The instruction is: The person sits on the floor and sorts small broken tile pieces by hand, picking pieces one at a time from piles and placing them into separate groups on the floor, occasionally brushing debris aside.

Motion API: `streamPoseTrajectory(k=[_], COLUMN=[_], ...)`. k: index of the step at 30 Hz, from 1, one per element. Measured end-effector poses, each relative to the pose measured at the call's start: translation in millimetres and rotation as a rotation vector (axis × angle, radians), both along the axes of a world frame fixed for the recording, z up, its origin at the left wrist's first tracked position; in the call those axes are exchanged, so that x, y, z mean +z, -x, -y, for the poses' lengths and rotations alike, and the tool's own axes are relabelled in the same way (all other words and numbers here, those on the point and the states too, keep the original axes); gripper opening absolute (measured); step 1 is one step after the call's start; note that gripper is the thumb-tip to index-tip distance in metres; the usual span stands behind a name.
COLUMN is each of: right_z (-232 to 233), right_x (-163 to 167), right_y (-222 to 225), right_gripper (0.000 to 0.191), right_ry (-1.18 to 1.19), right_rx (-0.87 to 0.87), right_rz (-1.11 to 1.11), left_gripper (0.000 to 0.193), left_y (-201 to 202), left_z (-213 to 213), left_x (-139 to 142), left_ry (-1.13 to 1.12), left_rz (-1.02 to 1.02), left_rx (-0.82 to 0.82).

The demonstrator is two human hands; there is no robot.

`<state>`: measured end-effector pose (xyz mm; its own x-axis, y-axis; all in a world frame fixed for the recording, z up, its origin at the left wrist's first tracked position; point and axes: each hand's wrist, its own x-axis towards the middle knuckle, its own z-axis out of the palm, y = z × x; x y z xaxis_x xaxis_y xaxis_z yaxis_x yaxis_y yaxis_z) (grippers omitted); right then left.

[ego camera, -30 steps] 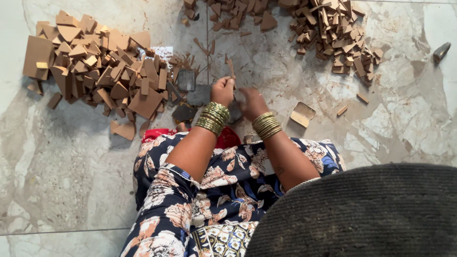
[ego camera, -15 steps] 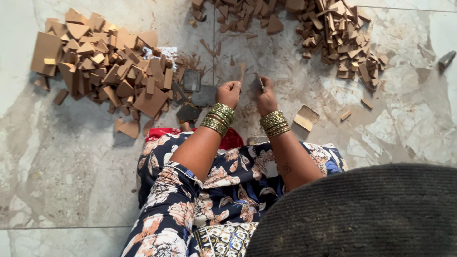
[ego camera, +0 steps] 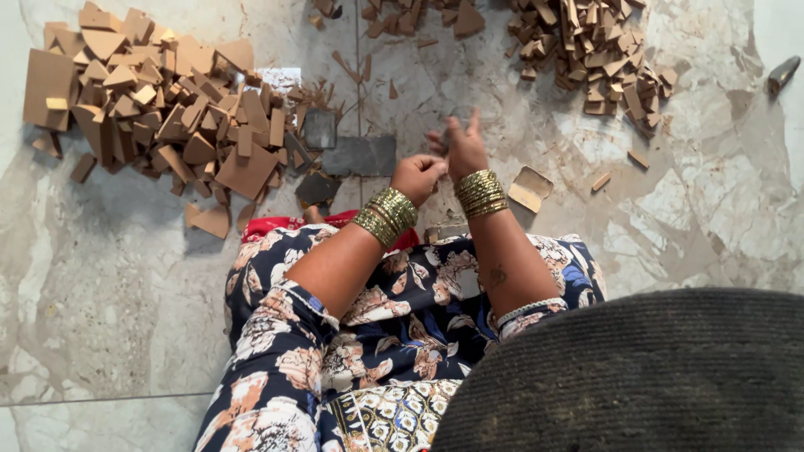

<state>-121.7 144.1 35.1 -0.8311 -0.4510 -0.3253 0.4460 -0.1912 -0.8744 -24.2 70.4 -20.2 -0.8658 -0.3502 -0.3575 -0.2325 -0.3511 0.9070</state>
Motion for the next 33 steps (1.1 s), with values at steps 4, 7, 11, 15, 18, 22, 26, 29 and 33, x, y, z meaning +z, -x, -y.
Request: streamPoseTrajectory(k=[4, 7, 11, 15, 18, 22, 26, 29, 33], right_z=[0, 6, 15, 9, 11, 19, 13, 8, 12], right_x=[-9, -20, -16, -3, -5, -16, -12, -6, -7], right_y=[5, -15, -24, -12, -16, -28, -20, -17, -25], right_gripper=[0.07, 0.051, 0.047, 0.038, 0.034, 0.028, 0.025, 0.024, 0.024], right_ry=[0.045, -0.377, -0.019, 0.014, 0.109, 0.209, 0.152, 0.146, 0.147], right_rx=[-0.071, 0.29, 0.242, 0.126, 0.165, 0.174, 0.089, 0.096, 0.234], right_rz=[-0.013, -0.3, -0.067, 0.106, 0.089, 0.057, 0.143, 0.104, 0.059], left_gripper=[0.017, 0.019, 0.018, 0.019, 0.019, 0.02, 0.021, 0.021, 0.015], left_y=[0, 3, -1, -3, -1, 2, 6, 8, 6], left_z=[12, 39, 43, 19, 16, 30, 38, 42, 45], left_x=[6, 7, 4, 3, 9, 18, 24, 26, 23], left_ry=[-0.065, 0.212, 0.655, 0.506, 0.502, 0.41, 0.343, 0.269, 0.397], left_rz=[0.104, 0.062, 0.097, -0.033, 0.008, 0.096, 0.044, 0.027, 0.005], left_rx=[0.094, 0.202, 0.107, 0.067, 0.168, 0.321, 0.383, 0.368, 0.326])
